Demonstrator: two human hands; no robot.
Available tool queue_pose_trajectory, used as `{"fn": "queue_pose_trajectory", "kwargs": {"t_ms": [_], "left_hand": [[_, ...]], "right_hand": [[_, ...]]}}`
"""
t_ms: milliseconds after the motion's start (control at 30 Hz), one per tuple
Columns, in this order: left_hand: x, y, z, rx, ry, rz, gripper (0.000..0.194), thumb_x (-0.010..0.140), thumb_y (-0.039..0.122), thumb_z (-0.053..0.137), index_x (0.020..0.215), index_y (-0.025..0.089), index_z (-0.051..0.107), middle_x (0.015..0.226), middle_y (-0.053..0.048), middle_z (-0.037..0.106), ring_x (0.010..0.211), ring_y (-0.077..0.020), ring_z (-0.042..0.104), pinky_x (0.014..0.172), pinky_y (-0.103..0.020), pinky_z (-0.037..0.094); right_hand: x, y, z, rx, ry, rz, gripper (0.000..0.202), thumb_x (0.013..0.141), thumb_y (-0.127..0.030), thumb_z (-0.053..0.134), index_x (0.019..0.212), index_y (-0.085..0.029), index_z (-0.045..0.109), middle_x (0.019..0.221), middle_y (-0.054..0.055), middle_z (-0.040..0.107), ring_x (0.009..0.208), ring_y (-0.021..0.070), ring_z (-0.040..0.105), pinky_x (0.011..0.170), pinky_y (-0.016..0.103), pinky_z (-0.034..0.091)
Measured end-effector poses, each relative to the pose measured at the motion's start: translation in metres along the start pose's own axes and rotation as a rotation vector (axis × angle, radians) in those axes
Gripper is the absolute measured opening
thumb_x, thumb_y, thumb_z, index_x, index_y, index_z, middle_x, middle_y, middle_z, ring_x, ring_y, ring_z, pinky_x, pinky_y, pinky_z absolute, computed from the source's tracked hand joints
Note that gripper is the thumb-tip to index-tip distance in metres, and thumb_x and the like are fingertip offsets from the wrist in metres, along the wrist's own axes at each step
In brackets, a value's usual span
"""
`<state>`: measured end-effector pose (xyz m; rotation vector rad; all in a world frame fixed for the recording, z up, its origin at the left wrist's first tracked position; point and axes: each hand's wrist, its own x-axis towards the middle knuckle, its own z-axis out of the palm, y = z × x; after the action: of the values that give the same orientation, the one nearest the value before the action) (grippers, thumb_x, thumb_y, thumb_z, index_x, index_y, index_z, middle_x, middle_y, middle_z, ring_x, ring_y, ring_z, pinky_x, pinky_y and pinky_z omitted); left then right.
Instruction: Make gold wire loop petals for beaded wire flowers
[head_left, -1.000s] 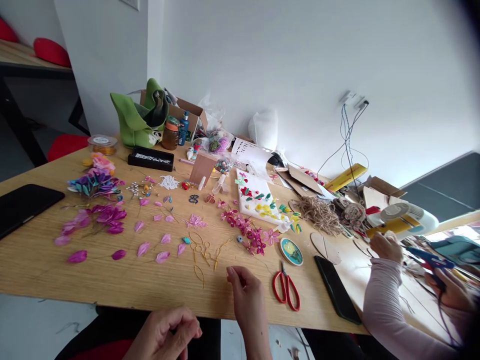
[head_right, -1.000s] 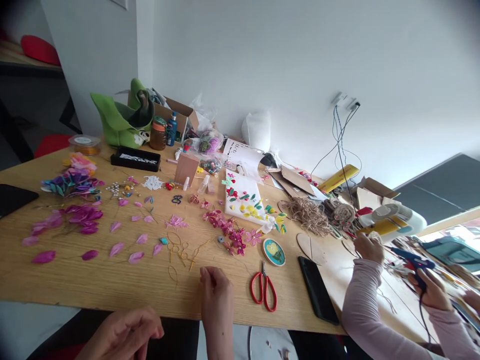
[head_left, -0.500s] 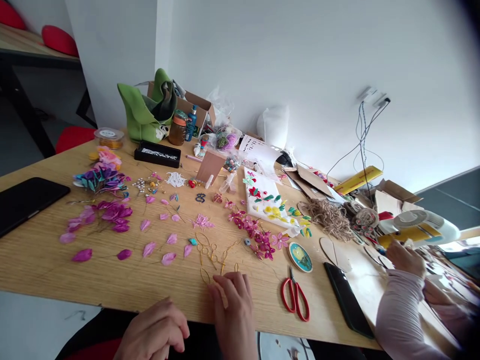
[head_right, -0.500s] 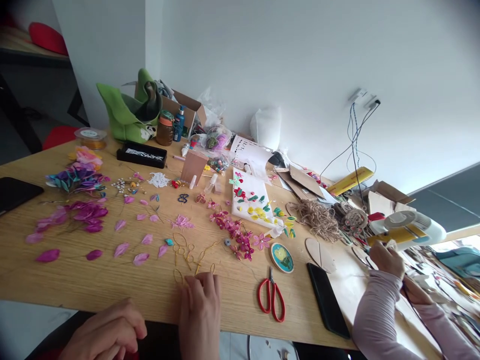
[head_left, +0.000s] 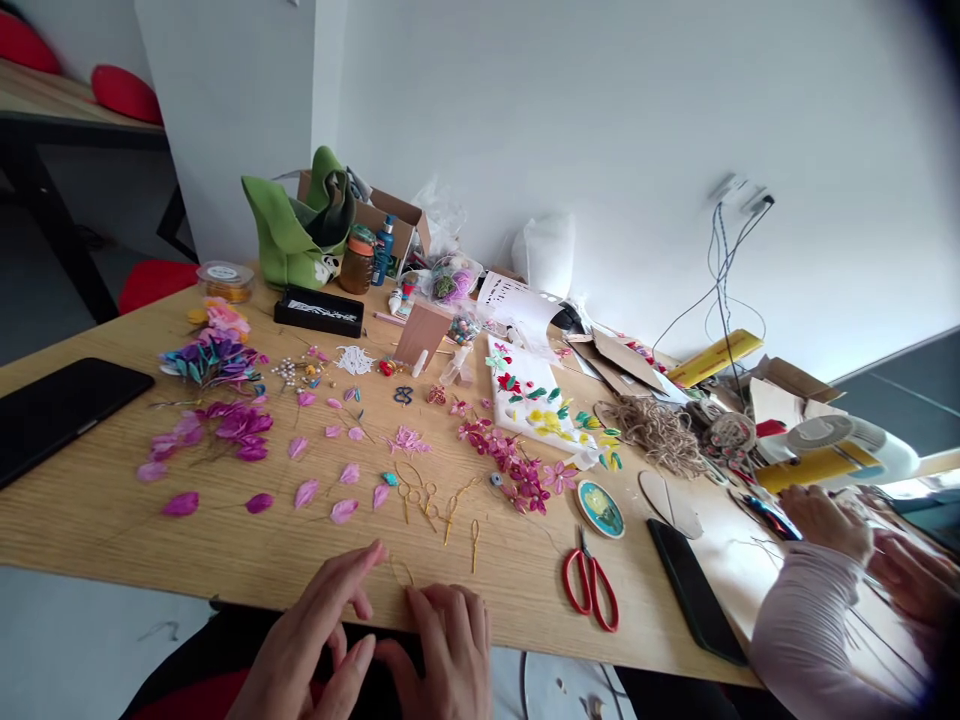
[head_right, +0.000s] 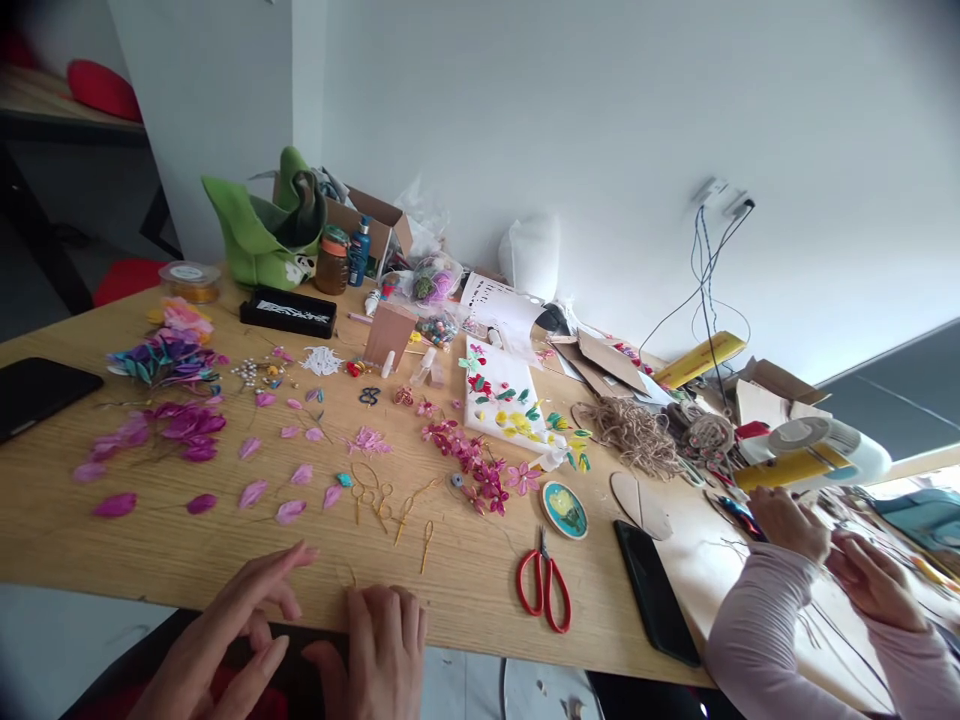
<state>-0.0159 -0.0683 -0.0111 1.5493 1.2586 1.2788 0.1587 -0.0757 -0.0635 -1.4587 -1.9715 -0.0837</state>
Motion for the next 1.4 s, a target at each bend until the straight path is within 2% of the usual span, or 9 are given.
{"fn": "queue_pose_trajectory", "kwargs": {"t_ms": [67,167,333,533,767,933,1067,1200,1400], "left_hand": [[0.002,-0.006,-0.001,0.034,-0.022,0.018,0.042,0.088,0.032,0.059,0.129,0.033,0.059,0.095,-0.004,0.068,0.063,-0.0144,0.062,0.063,-0.019,0.055],[0.004,-0.011,0.002,0.035,-0.036,-0.028,0.034,0.088,0.036,0.06,0.121,0.027,0.062,0.089,-0.005,0.066,0.064,-0.0149,0.061,0.064,-0.02,0.055],[0.003,-0.012,0.009,-0.072,0.041,-0.141,0.03,0.089,0.046,0.058,0.11,0.026,0.066,0.098,-0.007,0.066,0.069,-0.015,0.061,0.06,-0.019,0.052],[0.002,-0.02,0.009,-0.161,-0.174,-0.259,0.043,0.085,0.055,0.059,0.116,0.025,0.064,0.098,-0.006,0.066,0.054,-0.0111,0.052,0.04,-0.017,0.043],[-0.001,-0.011,0.021,-0.249,-0.291,-0.409,0.045,0.077,0.062,0.066,0.092,0.02,0.07,0.068,0.001,0.06,0.041,-0.0062,0.042,0.039,-0.017,0.038],[0.0,-0.012,0.025,-0.337,-0.365,-0.492,0.053,0.072,0.067,0.068,0.091,0.018,0.069,0.059,0.004,0.055,0.038,-0.006,0.039,0.036,-0.018,0.035],[0.002,-0.007,0.025,-0.414,-0.436,-0.53,0.051,0.073,0.064,0.07,0.089,0.015,0.069,0.059,0.004,0.055,0.037,-0.0039,0.037,0.037,-0.017,0.033],[0.003,0.004,0.027,-0.492,-0.441,-0.593,0.048,0.072,0.059,0.074,0.087,0.014,0.07,0.057,0.004,0.052,0.041,-0.0051,0.039,0.038,-0.016,0.03],[0.002,0.006,0.036,-0.511,-0.502,-0.615,0.048,0.069,0.059,0.077,0.083,0.013,0.07,0.054,0.004,0.049,0.044,-0.0053,0.036,0.037,-0.015,0.03]], "right_hand": [[-0.002,-0.001,-0.001,0.003,0.014,-0.002,0.015,0.091,-0.025,0.061,0.105,-0.021,0.063,0.091,0.009,0.065,0.081,0.0259,0.059,0.07,0.039,0.048],[-0.004,-0.005,-0.001,0.021,0.02,-0.007,0.019,0.089,-0.009,0.052,0.099,-0.021,0.063,0.087,0.008,0.065,0.079,0.0236,0.059,0.07,0.037,0.048],[-0.004,-0.013,-0.005,0.137,0.065,0.012,0.023,0.089,-0.004,0.047,0.084,-0.022,0.061,0.079,0.005,0.063,0.074,0.0208,0.058,0.069,0.033,0.047],[0.0,-0.025,-0.017,0.426,0.128,0.219,0.017,0.092,-0.01,0.05,0.084,-0.022,0.057,0.076,0.001,0.062,0.071,0.0168,0.057,0.063,0.027,0.045],[-0.004,-0.036,-0.025,0.302,0.179,0.106,0.021,0.096,-0.013,0.046,0.084,-0.023,0.06,0.077,0.003,0.063,0.072,0.0185,0.056,0.067,0.031,0.044],[-0.011,-0.035,-0.031,0.48,0.171,0.316,0.001,0.088,-0.023,0.061,0.087,-0.024,0.061,0.079,0.002,0.064,0.075,0.0191,0.059,0.066,0.029,0.047],[-0.014,-0.036,-0.039,0.713,0.117,0.507,0.014,0.082,-0.035,0.07,0.088,-0.022,0.067,0.081,0.002,0.067,0.076,0.0187,0.062,0.069,0.027,0.049],[-0.014,-0.033,-0.048,0.979,0.038,0.7,0.035,0.086,-0.052,0.062,0.091,-0.018,0.07,0.081,0.006,0.072,0.076,0.0193,0.065,0.07,0.028,0.05],[-0.021,-0.027,-0.054,0.96,0.022,0.782,0.034,0.076,-0.05,0.073,0.083,-0.016,0.071,0.072,0.006,0.07,0.066,0.0169,0.061,0.064,0.026,0.046]]}}
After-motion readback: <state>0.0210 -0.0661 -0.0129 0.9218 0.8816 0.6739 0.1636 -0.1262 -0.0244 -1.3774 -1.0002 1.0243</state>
